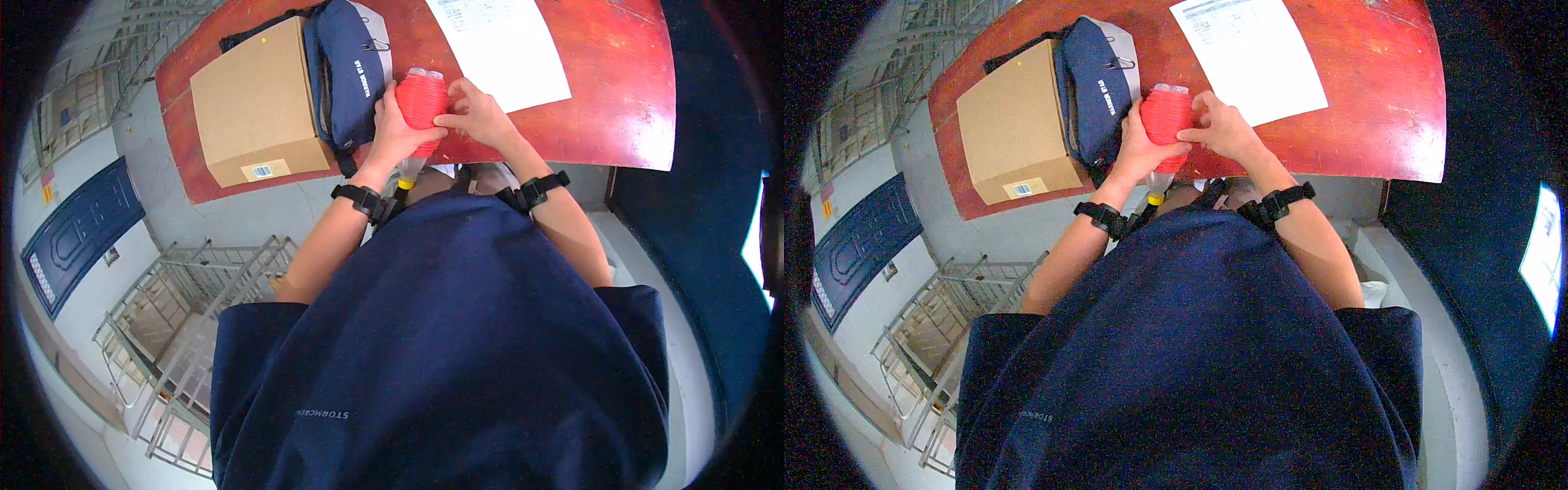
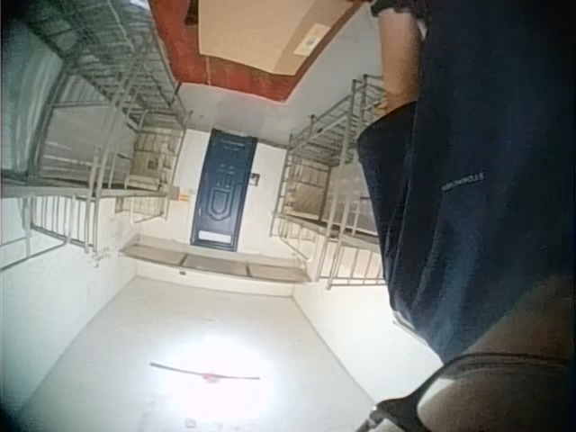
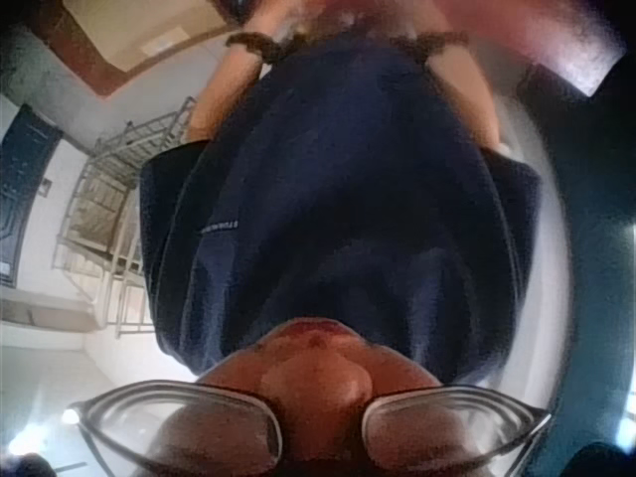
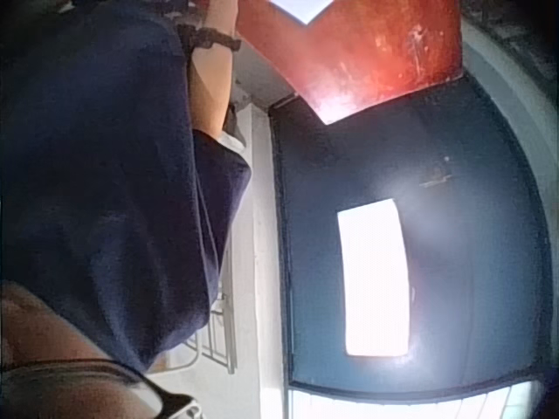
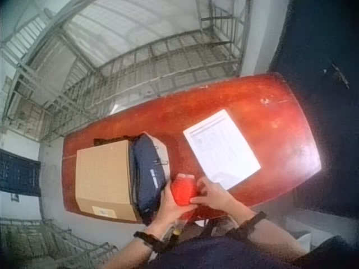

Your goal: The person unwinds and then winds a red cord back onto a plastic spool while standing in a room with bunk beds.

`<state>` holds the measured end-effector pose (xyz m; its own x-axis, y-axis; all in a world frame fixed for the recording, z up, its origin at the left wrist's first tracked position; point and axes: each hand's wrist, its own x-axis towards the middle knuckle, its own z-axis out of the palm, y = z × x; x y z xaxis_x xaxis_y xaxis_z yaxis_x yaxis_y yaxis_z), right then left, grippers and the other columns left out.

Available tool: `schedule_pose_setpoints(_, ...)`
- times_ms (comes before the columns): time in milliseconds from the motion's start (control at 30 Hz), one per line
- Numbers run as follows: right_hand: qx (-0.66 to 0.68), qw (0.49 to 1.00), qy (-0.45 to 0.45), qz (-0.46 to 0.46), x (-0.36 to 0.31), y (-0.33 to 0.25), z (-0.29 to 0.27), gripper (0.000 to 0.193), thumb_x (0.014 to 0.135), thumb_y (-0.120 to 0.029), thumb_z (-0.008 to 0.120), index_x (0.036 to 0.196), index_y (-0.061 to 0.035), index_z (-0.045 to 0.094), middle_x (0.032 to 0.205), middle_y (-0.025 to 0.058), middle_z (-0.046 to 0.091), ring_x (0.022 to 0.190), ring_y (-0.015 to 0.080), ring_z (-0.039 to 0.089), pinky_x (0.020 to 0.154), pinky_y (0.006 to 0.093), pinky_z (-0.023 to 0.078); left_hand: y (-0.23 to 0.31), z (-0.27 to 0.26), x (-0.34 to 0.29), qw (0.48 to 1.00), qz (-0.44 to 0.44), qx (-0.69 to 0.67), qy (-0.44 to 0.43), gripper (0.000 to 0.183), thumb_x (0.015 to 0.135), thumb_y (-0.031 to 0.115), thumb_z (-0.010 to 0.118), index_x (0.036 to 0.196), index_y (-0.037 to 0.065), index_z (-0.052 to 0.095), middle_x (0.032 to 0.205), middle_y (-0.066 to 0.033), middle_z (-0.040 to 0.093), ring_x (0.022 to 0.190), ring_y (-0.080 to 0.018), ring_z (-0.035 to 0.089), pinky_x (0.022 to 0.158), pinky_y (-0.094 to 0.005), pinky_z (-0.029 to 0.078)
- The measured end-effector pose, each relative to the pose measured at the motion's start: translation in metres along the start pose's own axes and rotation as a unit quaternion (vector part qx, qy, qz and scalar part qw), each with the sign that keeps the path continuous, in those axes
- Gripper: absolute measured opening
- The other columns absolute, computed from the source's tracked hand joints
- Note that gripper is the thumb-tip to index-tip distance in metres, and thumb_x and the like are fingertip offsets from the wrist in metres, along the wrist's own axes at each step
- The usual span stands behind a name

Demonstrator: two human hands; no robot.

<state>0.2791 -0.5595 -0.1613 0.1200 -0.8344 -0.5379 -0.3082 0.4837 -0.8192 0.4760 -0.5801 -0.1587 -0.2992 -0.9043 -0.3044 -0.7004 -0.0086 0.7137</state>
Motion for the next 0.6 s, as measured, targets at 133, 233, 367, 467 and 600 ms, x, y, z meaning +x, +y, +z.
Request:
schedule_pose_setpoints(133,0.002,0.999,0.040,-0.025,-0.003,0.005,0.005,0.053,0.073,-0.030,0.084,0.106,-0.0007,0.053,0.091,0.0170,0.067,0.080,0.0275,0.067,0.071,0.0373,0.054,0.006,0.000,0.007,0.999,-0.039,-0.003,-0.013,0.108,0.053,0.033,0.090,0.136,-0.004,0.031,0.126,-0.0273,0.048,0.118,-0.0399,0.048,0.101,-0.0444,0.042)
schedule_pose_setpoints(233,-0.039,0.996,0.048,-0.069,-0.011,0.000,-0.001,0.053,0.076,-0.025,0.082,0.110,-0.0010,0.050,0.086,0.0146,0.067,0.067,0.0190,0.065,0.061,0.0308,0.054,0.013,-0.002,0.007,0.995,-0.055,-0.075,-0.045,0.098,0.053,0.027,0.090,0.130,-0.005,0.038,0.123,-0.0239,0.051,0.115,-0.0354,0.053,0.098,-0.0422,0.045)
schedule_pose_setpoints(367,-0.090,0.989,0.053,-0.101,-0.023,-0.009,-0.005,0.052,0.075,-0.026,0.083,0.108,-0.0007,0.051,0.086,0.0147,0.067,0.071,0.0227,0.066,0.065,0.0336,0.054,0.000,0.007,0.004,0.981,-0.020,-0.183,-0.054,0.088,0.053,0.020,0.089,0.124,-0.004,0.044,0.118,-0.0184,0.054,0.108,-0.0287,0.058,0.094,-0.0384,0.048)
schedule_pose_setpoints(467,-0.112,0.985,0.078,-0.104,-0.025,-0.004,-0.003,0.052,0.073,-0.026,0.083,0.106,-0.0003,0.052,0.085,0.0150,0.066,0.075,0.0262,0.067,0.070,0.0358,0.054,0.007,0.009,0.004,0.986,-0.017,-0.153,-0.066,0.086,0.054,0.020,0.089,0.124,-0.004,0.044,0.117,-0.0168,0.054,0.108,-0.0281,0.057,0.094,-0.0387,0.048)
schedule_pose_setpoints(600,-0.116,0.983,0.083,-0.113,-0.023,-0.009,0.000,0.052,0.071,-0.028,0.082,0.102,0.0005,0.052,0.085,0.0210,0.067,0.081,0.0390,0.067,0.071,0.0440,0.053,0.006,0.009,0.001,0.975,-0.033,-0.214,-0.055,0.089,0.055,0.021,0.089,0.127,-0.004,0.042,0.117,-0.0187,0.055,0.108,-0.0299,0.058,0.095,-0.0396,0.047)
